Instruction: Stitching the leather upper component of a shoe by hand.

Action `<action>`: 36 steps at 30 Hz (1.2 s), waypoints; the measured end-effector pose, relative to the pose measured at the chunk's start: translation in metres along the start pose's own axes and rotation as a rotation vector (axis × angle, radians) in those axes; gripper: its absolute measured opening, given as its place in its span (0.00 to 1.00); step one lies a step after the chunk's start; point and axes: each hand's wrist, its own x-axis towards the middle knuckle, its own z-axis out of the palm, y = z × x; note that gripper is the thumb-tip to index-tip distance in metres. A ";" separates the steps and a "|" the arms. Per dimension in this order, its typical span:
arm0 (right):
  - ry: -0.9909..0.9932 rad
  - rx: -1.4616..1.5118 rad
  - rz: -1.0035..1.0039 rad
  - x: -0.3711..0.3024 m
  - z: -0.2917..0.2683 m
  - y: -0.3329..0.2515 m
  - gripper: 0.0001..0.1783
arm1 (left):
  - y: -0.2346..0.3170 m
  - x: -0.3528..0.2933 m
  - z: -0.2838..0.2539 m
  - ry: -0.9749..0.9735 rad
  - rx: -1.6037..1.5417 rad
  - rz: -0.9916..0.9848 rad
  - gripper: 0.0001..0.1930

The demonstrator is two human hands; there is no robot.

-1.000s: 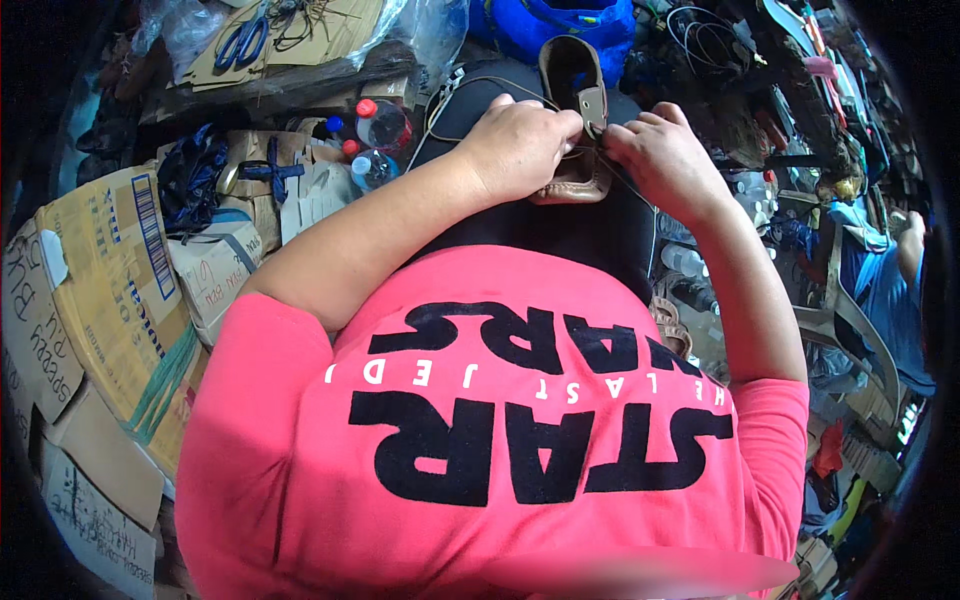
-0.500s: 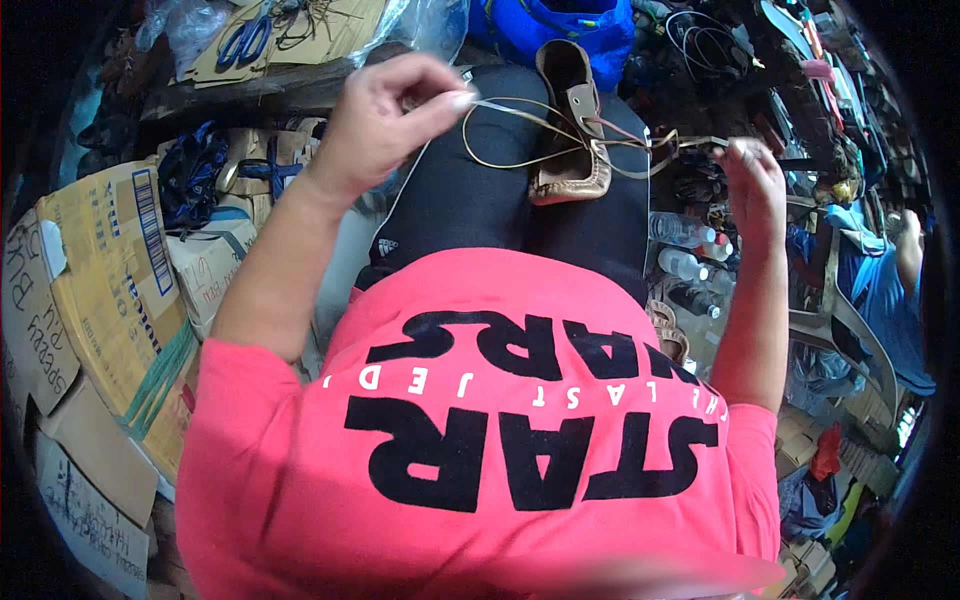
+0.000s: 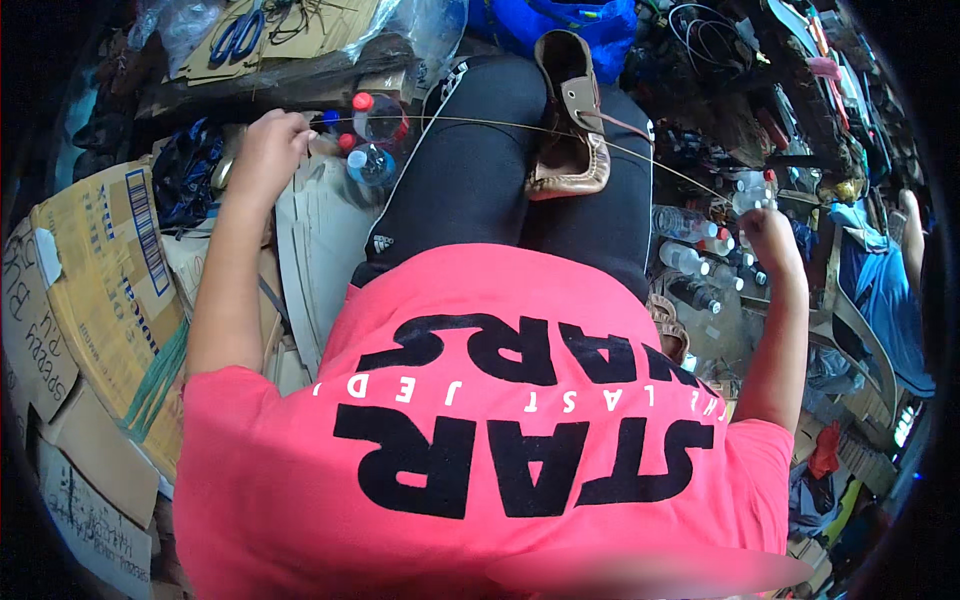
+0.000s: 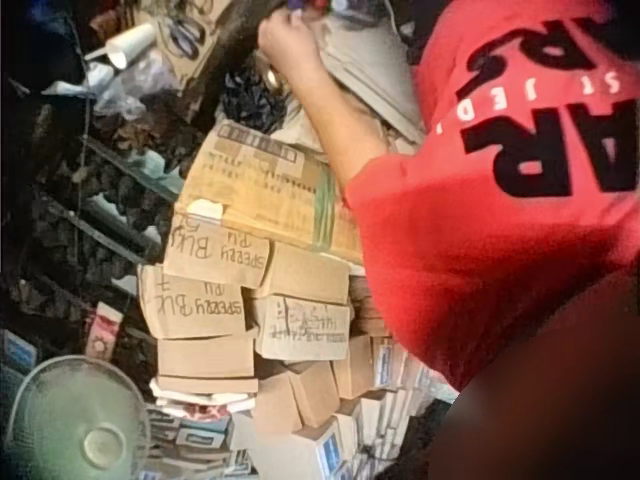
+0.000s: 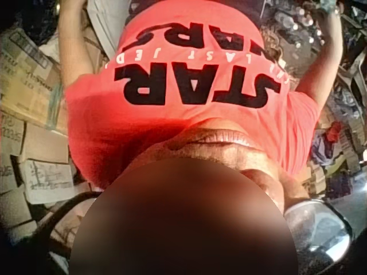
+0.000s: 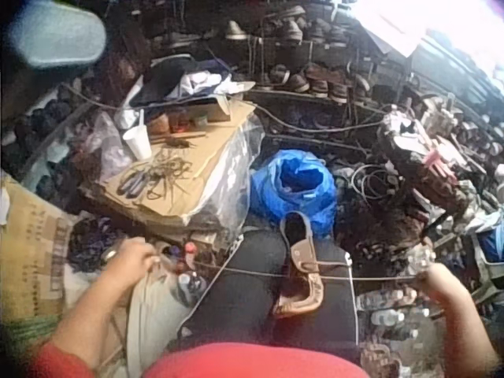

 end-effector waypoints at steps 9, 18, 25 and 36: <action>0.192 0.708 -0.532 0.049 -0.020 -0.176 0.09 | 0.177 0.070 0.053 0.048 -0.538 0.575 0.26; 0.046 0.761 -0.517 0.069 -0.009 -0.169 0.09 | 0.210 0.100 0.053 -0.280 -0.535 0.570 0.20; 0.031 0.794 -0.536 0.063 -0.008 -0.169 0.10 | 0.217 0.099 0.057 -0.627 -0.930 0.483 0.15; 0.204 0.717 -0.579 0.045 0.005 -0.179 0.11 | 0.212 0.097 0.059 -0.612 -0.953 0.547 0.12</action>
